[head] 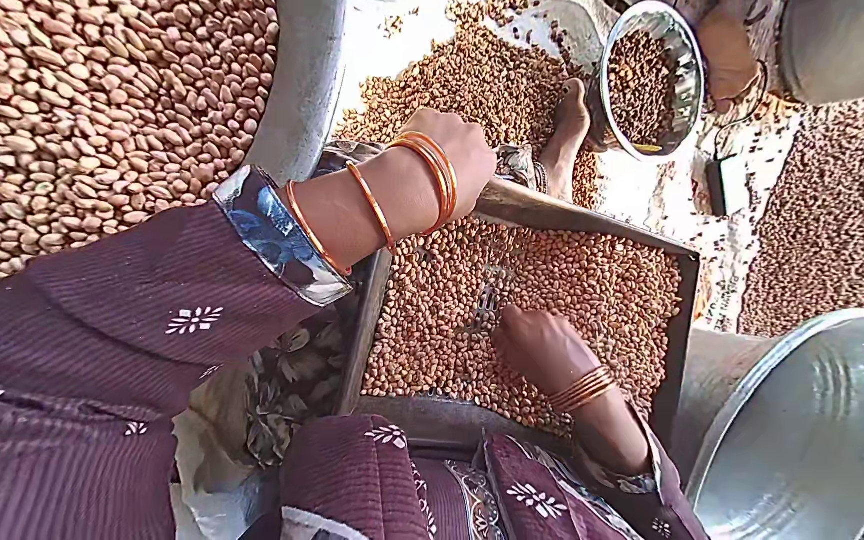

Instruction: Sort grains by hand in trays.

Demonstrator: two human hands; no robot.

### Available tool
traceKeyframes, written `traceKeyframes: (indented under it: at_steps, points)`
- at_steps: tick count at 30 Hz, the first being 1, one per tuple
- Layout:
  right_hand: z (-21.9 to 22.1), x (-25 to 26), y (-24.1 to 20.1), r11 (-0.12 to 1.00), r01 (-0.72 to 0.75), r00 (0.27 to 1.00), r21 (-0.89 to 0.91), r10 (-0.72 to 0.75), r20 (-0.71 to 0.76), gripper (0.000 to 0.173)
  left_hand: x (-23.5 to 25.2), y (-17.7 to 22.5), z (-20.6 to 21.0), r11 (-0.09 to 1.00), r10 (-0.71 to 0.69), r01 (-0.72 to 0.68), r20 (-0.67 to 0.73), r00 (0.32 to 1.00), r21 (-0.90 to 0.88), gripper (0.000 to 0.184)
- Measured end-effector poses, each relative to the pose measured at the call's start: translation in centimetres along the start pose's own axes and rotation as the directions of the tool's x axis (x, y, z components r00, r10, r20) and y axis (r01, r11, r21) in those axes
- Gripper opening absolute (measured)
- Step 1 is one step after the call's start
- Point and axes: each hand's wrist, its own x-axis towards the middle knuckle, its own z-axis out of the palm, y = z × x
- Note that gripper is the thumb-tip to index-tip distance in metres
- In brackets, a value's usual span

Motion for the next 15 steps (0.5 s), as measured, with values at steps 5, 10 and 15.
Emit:
traceKeyframes:
  at_steps: [5, 10, 15]
  points:
    - [4.3, 1.1, -0.4, 0.686, 0.720, 0.646, 0.101, -0.610, -0.459, 0.017, 0.0, 0.0, 0.2, 1.000, 0.006, -0.006, -0.001, 1.000, 0.009, 0.017]
    - [4.5, 3.8, -2.1, 0.782, 0.616, 0.546, -0.095, -0.511, -0.664, 0.013, -0.1, 0.2, 0.1, 1.000, 0.004, -0.004, 0.004, 1.000, 0.015, 0.015]
    - [4.7, 4.4, -2.9, 0.806, 0.567, 0.550, -0.172, -0.526, -0.649, 0.012, -0.2, 0.0, 0.2, 1.000, 0.015, -0.015, -0.001, 1.000, -0.001, 0.013]
